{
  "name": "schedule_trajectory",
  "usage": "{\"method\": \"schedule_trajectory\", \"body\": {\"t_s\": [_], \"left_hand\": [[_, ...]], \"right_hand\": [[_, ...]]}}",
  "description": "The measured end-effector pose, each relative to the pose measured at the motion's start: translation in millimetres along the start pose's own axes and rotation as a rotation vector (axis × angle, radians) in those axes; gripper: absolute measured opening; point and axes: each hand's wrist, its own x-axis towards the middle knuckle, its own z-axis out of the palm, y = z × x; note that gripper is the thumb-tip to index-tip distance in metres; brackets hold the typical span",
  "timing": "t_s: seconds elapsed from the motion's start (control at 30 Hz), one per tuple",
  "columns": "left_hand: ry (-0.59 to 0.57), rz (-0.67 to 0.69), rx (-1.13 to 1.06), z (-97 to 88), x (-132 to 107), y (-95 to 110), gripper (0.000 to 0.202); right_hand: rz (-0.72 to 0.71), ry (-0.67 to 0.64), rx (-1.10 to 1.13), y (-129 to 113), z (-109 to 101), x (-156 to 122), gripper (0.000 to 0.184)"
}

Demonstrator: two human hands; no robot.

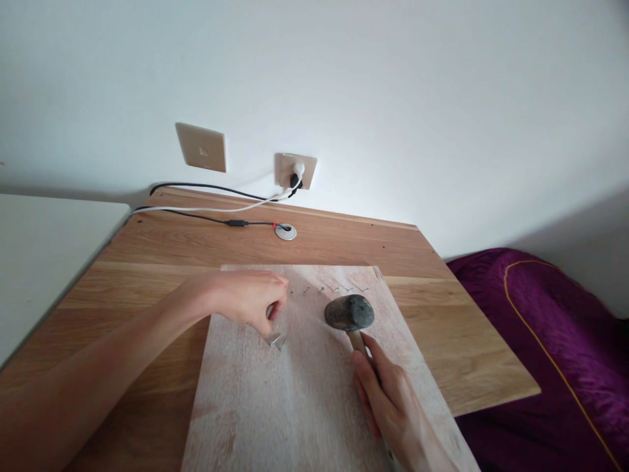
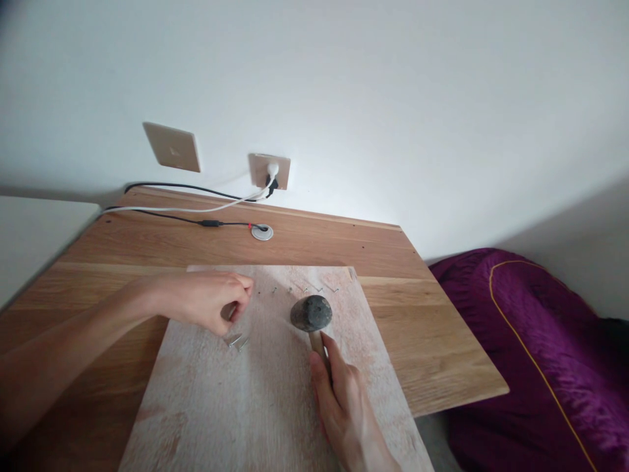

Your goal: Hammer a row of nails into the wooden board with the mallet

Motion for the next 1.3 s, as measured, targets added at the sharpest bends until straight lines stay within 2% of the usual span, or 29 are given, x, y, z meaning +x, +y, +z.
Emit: {"method": "schedule_trajectory", "body": {"t_s": [0.17, 0.3, 0.67, 1.03, 1.3], "left_hand": [[0.147, -0.05, -0.044, -8.0, 6.2, -2.3, 0.013], [0.258, 0.038, 0.023, -3.4, 13.5, -10.4, 0.017], [0.232, 0.086, 0.035, 2.9, 18.9, -21.6, 0.021], [0.25, 0.07, 0.217, 7.2, 20.7, -8.7, 0.02], [0.294, 0.12, 0.223, 15.8, 24.7, -14.0, 0.021]], "right_hand": [[0.003, -0.003, 0.028, 2.2, 1.4, 0.4, 0.064], [-0.013, -0.007, 0.044, 2.5, 2.5, 0.2, 0.062], [-0.018, 0.011, 0.039, -1.5, 2.1, -0.4, 0.065], [0.005, 0.035, 0.035, 0.5, 3.6, -1.5, 0.066], [-0.015, 0.014, 0.058, 7.3, 3.9, 0.3, 0.064]]}}
